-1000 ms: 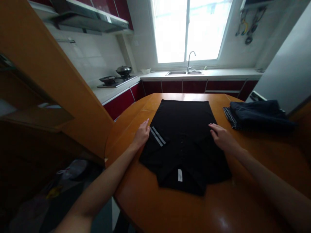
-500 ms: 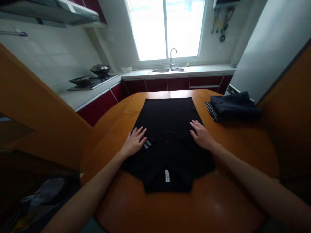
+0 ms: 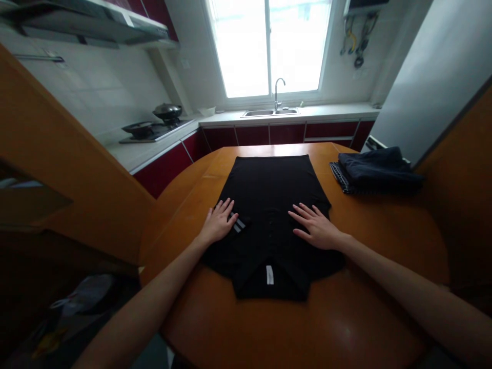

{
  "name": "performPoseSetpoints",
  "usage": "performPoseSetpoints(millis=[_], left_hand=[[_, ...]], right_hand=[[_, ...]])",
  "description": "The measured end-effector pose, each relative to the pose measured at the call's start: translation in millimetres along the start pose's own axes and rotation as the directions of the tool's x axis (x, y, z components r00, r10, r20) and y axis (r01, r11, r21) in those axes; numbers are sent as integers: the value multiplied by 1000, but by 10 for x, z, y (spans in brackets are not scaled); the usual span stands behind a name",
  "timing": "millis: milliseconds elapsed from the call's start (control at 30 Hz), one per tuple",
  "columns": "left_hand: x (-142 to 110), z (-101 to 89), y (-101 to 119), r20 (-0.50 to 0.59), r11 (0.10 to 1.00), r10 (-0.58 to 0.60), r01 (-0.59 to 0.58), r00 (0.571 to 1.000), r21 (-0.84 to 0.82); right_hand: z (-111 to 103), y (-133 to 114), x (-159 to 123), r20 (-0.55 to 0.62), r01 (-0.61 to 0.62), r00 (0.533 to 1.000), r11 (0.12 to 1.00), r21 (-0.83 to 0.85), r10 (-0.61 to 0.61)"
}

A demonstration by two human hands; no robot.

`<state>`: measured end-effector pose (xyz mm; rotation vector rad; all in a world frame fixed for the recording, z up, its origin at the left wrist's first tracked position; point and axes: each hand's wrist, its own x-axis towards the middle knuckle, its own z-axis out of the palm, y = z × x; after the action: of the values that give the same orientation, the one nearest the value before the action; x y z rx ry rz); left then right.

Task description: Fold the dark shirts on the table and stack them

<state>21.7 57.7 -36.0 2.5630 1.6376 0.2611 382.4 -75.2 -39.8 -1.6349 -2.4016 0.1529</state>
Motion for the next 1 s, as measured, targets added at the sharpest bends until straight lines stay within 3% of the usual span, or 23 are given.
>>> performPoseSetpoints(millis=[67, 167, 233, 333, 567, 667, 767, 867, 933, 1000], left_hand=[[-46, -32, 43, -69, 1000, 23, -22, 997, 14], [-138, -80, 128, -122, 976, 218, -215, 968, 35], [-186, -91, 177, -38, 936, 353, -353, 935, 10], [-214, -68, 209, 94, 912, 410, -408, 907, -34], [-215, -20, 213, 87, 920, 393, -392, 915, -30], [-188, -46, 179, 23, 924, 378, -376, 925, -76], [-116, -52, 67, -84, 963, 247, -254, 965, -87], [-29, 11, -88, -63, 991, 97, -102, 993, -88], [30, 68, -193, -56, 985, 53, -62, 997, -164], [92, 93, -312, -144, 956, -21, -22, 989, -292]], right_hand=[[12, 7, 8, 10, -3, 1000, 1000, -12, 3], [23, 12, 17, 20, -7, 1000, 1000, -26, 8], [29, 14, 19, 21, -7, 1000, 1000, -27, 7], [41, 20, 19, 15, -2, 1000, 1000, -22, 2], [53, 26, 11, 25, 37, 999, 999, -22, -36], [44, 24, 7, 38, 54, 998, 999, -9, -54], [41, 26, 2, 31, 53, 998, 999, 1, -53], [49, 29, -3, 14, 58, 998, 998, 11, -58], [57, 32, -4, 5, 60, 998, 998, 24, -61], [68, 39, -2, -10, 57, 998, 998, 42, -57]])
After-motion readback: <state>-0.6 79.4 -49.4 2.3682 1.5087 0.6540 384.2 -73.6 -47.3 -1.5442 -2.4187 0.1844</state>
